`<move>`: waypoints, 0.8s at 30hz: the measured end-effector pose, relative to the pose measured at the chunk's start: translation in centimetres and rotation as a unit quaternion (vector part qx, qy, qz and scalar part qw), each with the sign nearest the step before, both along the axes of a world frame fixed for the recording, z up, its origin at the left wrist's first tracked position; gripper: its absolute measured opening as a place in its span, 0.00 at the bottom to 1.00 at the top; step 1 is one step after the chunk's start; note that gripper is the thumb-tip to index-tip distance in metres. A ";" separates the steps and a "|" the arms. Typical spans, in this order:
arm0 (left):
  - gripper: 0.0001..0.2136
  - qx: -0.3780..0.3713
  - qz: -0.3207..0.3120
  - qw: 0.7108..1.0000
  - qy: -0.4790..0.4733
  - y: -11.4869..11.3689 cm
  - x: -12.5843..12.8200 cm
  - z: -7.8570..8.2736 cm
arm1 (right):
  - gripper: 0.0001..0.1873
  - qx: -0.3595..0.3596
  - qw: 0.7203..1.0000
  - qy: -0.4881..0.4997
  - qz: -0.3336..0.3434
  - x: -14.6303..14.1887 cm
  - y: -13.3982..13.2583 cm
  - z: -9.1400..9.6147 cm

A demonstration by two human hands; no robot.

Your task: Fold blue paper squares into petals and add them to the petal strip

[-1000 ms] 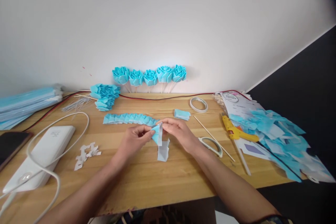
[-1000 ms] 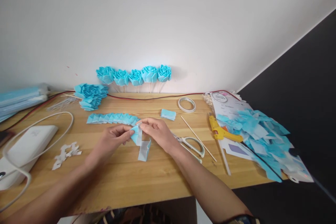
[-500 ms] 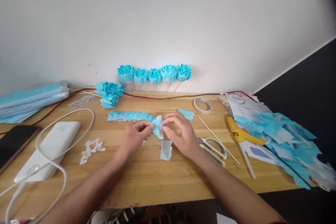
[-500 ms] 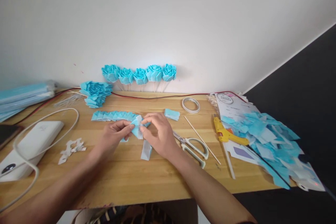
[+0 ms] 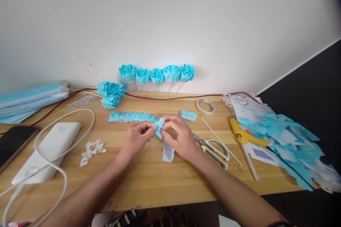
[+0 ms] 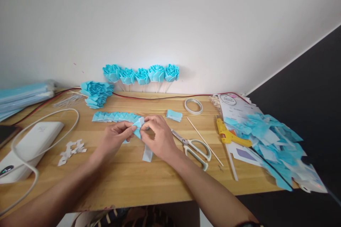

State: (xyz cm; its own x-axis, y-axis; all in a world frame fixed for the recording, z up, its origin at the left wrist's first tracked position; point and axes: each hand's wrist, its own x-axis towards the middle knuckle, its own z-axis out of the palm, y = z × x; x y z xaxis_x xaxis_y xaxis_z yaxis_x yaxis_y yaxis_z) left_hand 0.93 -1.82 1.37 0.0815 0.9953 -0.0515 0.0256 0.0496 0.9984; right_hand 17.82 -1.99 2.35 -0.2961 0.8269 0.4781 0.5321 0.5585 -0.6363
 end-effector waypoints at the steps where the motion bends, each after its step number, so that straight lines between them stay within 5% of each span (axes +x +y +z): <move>1: 0.12 0.001 -0.003 1.000 -0.001 0.0 0.0 0.0 | 0.05 -0.003 1.000 0.003 0.000 0.0 0.0 0.0; 10: 0.13 0.000 -0.037 0.999 0.007 0.1 -0.1 -0.4 | 0.06 -0.046 0.998 0.041 -0.009 0.1 -0.1 0.1; 13: 0.13 -0.002 -0.038 0.999 0.007 0.1 -0.2 -0.5 | 0.02 -0.136 0.985 0.102 -0.011 0.2 0.0 0.1; 17: 0.13 -0.001 -0.025 1.000 0.011 0.2 -0.2 -0.4 | 0.15 -0.289 0.929 0.227 0.035 0.5 0.3 0.4; 19: 0.13 -0.004 -0.021 1.000 0.014 0.2 -0.1 -0.4 | 0.12 -0.319 0.917 0.230 0.066 0.6 0.3 0.6; 24: 0.12 0.027 -0.027 0.998 0.046 0.0 0.1 -0.1 | 0.10 -0.304 0.937 0.167 0.050 0.5 0.3 0.5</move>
State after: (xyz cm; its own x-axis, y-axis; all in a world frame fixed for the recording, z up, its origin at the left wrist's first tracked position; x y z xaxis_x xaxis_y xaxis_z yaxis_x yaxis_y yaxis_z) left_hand 1.03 -1.78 1.22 0.1335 0.9910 -0.0072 0.1191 -0.0088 0.9928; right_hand 18.27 -1.66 2.82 -0.3045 0.9525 0.0083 0.2100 0.0756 -0.9748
